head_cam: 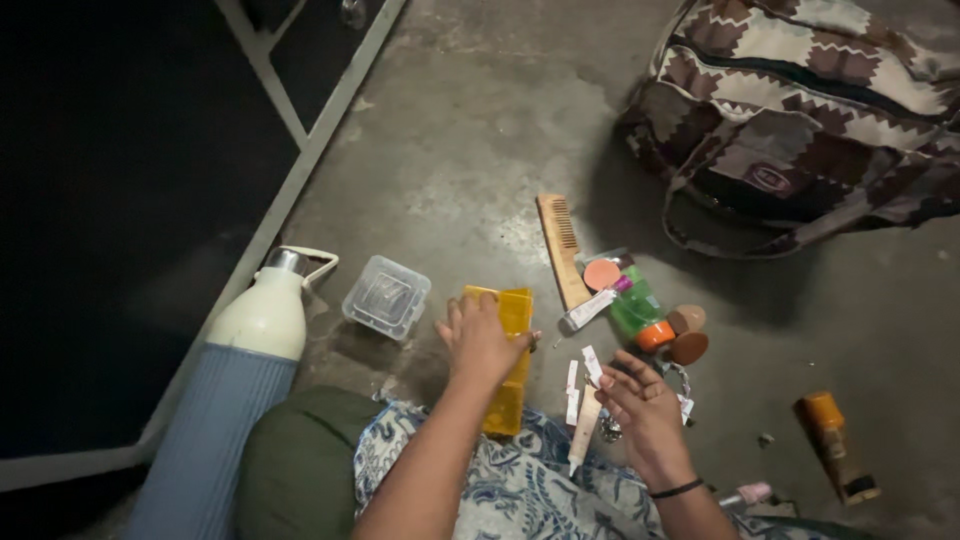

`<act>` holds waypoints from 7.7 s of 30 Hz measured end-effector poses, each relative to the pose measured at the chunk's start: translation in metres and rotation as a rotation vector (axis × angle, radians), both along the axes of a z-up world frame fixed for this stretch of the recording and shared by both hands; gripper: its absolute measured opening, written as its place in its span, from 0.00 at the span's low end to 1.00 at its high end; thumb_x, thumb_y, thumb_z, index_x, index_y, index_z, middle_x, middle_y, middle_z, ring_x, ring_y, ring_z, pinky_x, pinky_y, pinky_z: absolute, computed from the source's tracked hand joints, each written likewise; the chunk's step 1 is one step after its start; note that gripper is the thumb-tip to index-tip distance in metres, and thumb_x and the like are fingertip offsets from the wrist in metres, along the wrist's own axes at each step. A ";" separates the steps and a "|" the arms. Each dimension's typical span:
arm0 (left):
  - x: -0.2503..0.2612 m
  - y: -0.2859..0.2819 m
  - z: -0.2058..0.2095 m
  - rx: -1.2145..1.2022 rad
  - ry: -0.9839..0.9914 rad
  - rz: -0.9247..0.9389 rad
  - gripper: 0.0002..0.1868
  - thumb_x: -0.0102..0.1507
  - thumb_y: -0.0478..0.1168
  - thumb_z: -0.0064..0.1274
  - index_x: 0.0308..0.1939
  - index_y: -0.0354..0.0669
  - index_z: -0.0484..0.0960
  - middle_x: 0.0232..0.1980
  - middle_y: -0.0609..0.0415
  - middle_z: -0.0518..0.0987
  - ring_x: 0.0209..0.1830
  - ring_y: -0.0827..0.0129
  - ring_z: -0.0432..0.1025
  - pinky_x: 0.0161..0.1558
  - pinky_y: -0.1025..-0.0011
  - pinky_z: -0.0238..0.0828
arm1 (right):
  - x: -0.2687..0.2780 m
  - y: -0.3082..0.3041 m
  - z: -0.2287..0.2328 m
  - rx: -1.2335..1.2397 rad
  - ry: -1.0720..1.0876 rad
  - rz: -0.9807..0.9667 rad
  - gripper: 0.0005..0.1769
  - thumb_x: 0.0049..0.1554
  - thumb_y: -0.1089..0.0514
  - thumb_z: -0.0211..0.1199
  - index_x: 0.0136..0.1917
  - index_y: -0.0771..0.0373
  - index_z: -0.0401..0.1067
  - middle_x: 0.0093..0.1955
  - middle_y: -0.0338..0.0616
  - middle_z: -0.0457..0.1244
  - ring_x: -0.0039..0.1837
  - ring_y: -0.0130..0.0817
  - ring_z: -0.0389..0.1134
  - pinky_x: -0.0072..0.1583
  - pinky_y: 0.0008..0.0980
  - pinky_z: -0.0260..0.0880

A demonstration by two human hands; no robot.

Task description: The person sits on the floor and organizes various personal items, including jewelry, makeup, and toiletries. They sort through bangles and necklaces, placing them into a patterned bag and a yellow plastic organizer box. The person also handles a comb, a water bottle, and small cosmetic containers.

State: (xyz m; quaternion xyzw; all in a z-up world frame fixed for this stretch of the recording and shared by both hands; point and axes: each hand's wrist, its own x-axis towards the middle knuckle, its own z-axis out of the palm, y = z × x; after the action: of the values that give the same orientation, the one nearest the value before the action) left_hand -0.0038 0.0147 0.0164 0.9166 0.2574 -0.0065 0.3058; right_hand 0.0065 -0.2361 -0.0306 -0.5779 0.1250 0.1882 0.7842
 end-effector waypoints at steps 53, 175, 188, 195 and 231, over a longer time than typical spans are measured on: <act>0.022 0.020 -0.050 -0.347 0.071 0.192 0.35 0.56 0.57 0.62 0.61 0.49 0.67 0.56 0.41 0.79 0.56 0.48 0.76 0.56 0.53 0.72 | 0.046 0.072 -0.029 -0.306 -0.239 0.202 0.24 0.58 0.70 0.57 0.68 0.70 0.69 0.64 0.48 0.68 0.65 0.33 0.69 0.64 0.30 0.71; 0.020 0.008 -0.038 -0.224 -0.603 0.147 0.18 0.55 0.41 0.58 0.49 0.52 0.82 0.54 0.53 0.79 0.60 0.52 0.67 0.62 0.52 0.61 | 0.080 -0.192 -0.053 0.160 -0.075 -0.602 0.18 0.66 0.60 0.50 0.66 0.70 0.63 0.62 0.50 0.66 0.67 0.38 0.69 0.69 0.37 0.67; 0.020 0.010 -0.039 -0.241 -0.629 0.140 0.16 0.55 0.39 0.58 0.48 0.49 0.82 0.51 0.51 0.80 0.56 0.51 0.69 0.60 0.55 0.65 | 0.011 0.018 -0.034 -0.857 -0.404 0.454 0.19 0.55 0.65 0.61 0.60 0.64 0.77 0.57 0.50 0.72 0.52 0.37 0.75 0.56 0.34 0.75; 0.019 0.010 -0.035 -0.288 -0.598 0.144 0.16 0.55 0.39 0.58 0.48 0.48 0.82 0.51 0.50 0.81 0.56 0.52 0.70 0.60 0.56 0.65 | 0.007 0.045 -0.025 -1.140 -0.614 0.464 0.27 0.48 0.69 0.59 0.62 0.64 0.71 0.53 0.59 0.68 0.56 0.56 0.69 0.58 0.47 0.70; 0.014 -0.007 -0.029 -1.082 0.049 -0.584 0.12 0.59 0.41 0.66 0.44 0.39 0.89 0.37 0.55 0.86 0.31 0.76 0.79 0.32 0.76 0.72 | -0.010 0.035 0.051 -0.019 -0.093 -0.006 0.34 0.54 0.72 0.62 0.72 0.66 0.58 0.50 0.48 0.69 0.52 0.36 0.74 0.56 0.33 0.77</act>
State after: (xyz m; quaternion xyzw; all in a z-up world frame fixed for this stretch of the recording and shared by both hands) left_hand 0.0101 0.0081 -0.0126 0.6636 -0.0373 -0.2409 0.7072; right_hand -0.0034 -0.2011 0.0201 -0.5931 0.0916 0.1577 0.7842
